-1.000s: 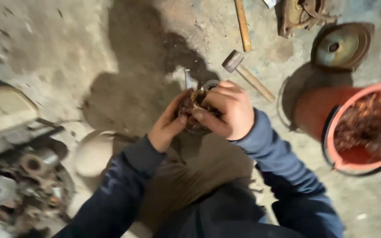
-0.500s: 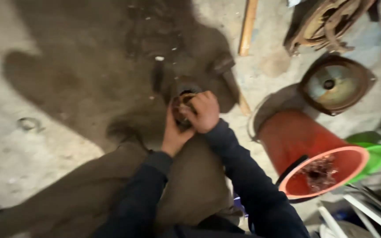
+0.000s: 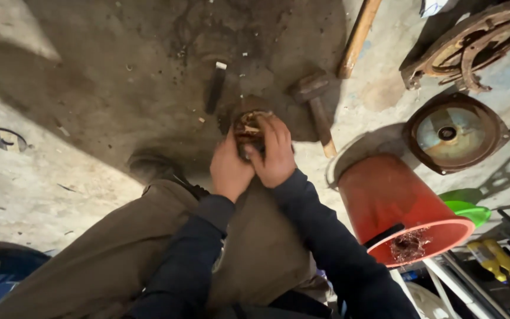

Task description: Dismantling an electric motor stator to extract copper wiring using a hammer, chisel, and pliers.

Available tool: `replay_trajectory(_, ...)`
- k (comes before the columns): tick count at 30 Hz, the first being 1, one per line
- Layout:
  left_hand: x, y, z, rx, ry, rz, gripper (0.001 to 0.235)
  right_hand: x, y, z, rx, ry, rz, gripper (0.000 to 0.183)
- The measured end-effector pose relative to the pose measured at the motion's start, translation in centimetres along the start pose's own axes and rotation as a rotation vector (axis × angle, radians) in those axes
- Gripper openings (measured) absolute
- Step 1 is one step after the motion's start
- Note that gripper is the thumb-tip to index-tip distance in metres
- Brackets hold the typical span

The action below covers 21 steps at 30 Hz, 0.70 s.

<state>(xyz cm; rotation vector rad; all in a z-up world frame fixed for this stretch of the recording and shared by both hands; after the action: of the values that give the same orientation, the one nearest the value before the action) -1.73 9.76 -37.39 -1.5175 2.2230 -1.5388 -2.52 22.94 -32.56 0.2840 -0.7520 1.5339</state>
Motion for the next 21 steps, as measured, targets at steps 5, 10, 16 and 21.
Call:
replay_trajectory(5,-0.4,0.6,0.5,0.073,0.105,0.107,0.076,-0.1,-1.4,-3.1,-0.107,0.15,-0.073,0.072)
replay_trajectory(10,-1.0,0.5,0.2,0.045,0.156,0.109,0.08,-1.0,-3.4,-5.8,-0.296,0.275,-0.08,0.077)
replay_trajectory(16,-0.5,1.1,0.8,0.095,0.213,0.193,0.073,-2.5,-3.5,-5.4,-0.316,0.435,0.012,0.084)
replay_trajectory(21,-0.5,1.5,1.9,0.058,0.138,0.229,0.07,-3.0,-3.8,-4.9,-0.334,0.376,0.052,0.083)
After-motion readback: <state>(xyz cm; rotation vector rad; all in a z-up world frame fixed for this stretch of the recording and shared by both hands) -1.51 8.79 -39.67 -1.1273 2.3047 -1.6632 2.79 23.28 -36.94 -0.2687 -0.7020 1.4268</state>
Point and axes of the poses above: each hand's wrist, its own y-axis towards the middle knuckle, its own x-axis out of the back of the hand, z = x × y, the point moved 10 cm from there along y, towards the middle knuckle, and after that the axes turned 1 degree about y, right-handed, at the moved point
